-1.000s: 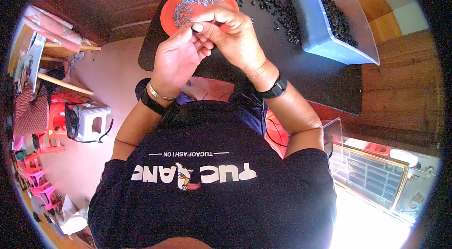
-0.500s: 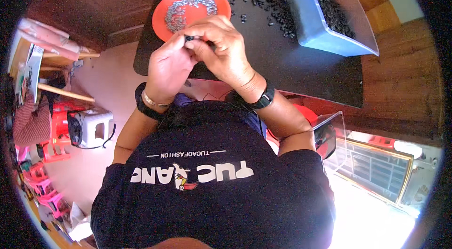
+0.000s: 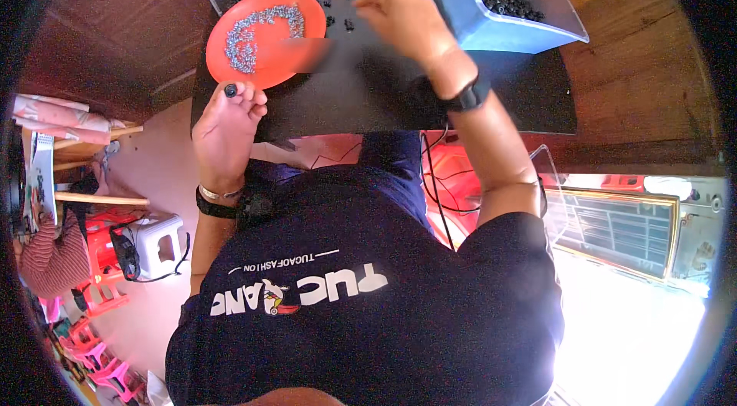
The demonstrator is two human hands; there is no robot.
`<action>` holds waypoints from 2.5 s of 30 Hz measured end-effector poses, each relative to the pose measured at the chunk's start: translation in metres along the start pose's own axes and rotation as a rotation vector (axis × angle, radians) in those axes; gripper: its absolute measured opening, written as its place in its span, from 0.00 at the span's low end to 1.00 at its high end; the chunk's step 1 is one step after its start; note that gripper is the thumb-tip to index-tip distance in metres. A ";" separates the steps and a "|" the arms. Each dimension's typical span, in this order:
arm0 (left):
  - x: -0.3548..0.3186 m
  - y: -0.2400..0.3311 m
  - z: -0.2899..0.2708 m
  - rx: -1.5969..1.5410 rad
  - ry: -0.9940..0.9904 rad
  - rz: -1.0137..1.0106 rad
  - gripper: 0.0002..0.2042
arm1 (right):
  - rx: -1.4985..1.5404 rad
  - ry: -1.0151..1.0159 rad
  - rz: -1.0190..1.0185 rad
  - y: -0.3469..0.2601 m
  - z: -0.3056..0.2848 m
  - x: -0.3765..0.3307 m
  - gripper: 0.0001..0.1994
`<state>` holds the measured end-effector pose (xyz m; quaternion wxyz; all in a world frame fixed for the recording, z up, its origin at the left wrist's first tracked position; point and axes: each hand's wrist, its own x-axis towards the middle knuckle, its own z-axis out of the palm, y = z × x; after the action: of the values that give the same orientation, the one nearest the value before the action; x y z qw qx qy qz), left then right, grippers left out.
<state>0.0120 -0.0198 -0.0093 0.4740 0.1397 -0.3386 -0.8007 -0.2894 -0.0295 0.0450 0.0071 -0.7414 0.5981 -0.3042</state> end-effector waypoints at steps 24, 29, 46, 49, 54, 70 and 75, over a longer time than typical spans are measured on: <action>0.019 -0.020 0.009 -0.051 -0.047 -0.138 0.12 | -0.047 -0.041 0.243 0.070 0.031 0.016 0.08; 0.017 -0.025 0.009 -0.068 -0.039 -0.185 0.12 | -0.019 -0.070 0.238 0.069 0.025 0.014 0.08; 0.013 -0.017 0.007 -0.079 -0.049 -0.174 0.12 | 0.088 -0.250 0.116 0.054 0.013 -0.007 0.08; 0.010 -0.012 0.013 -0.063 -0.064 -0.153 0.12 | 0.773 -0.294 0.250 0.012 0.010 -0.009 0.07; 0.010 -0.007 0.032 -0.007 -0.152 -0.109 0.14 | 1.386 -0.205 0.290 -0.040 0.023 -0.022 0.12; 0.012 -0.006 0.046 0.033 -0.197 -0.068 0.14 | 1.701 -0.105 0.183 -0.065 0.048 -0.033 0.08; 0.015 -0.009 0.045 0.045 -0.207 -0.083 0.13 | 1.654 -0.090 0.160 -0.063 0.050 -0.036 0.07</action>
<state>-0.0261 -0.0110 0.0193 0.3998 0.0806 -0.3977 -0.8219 -0.2142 0.0032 0.0120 0.5951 -0.4636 0.2314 -0.6143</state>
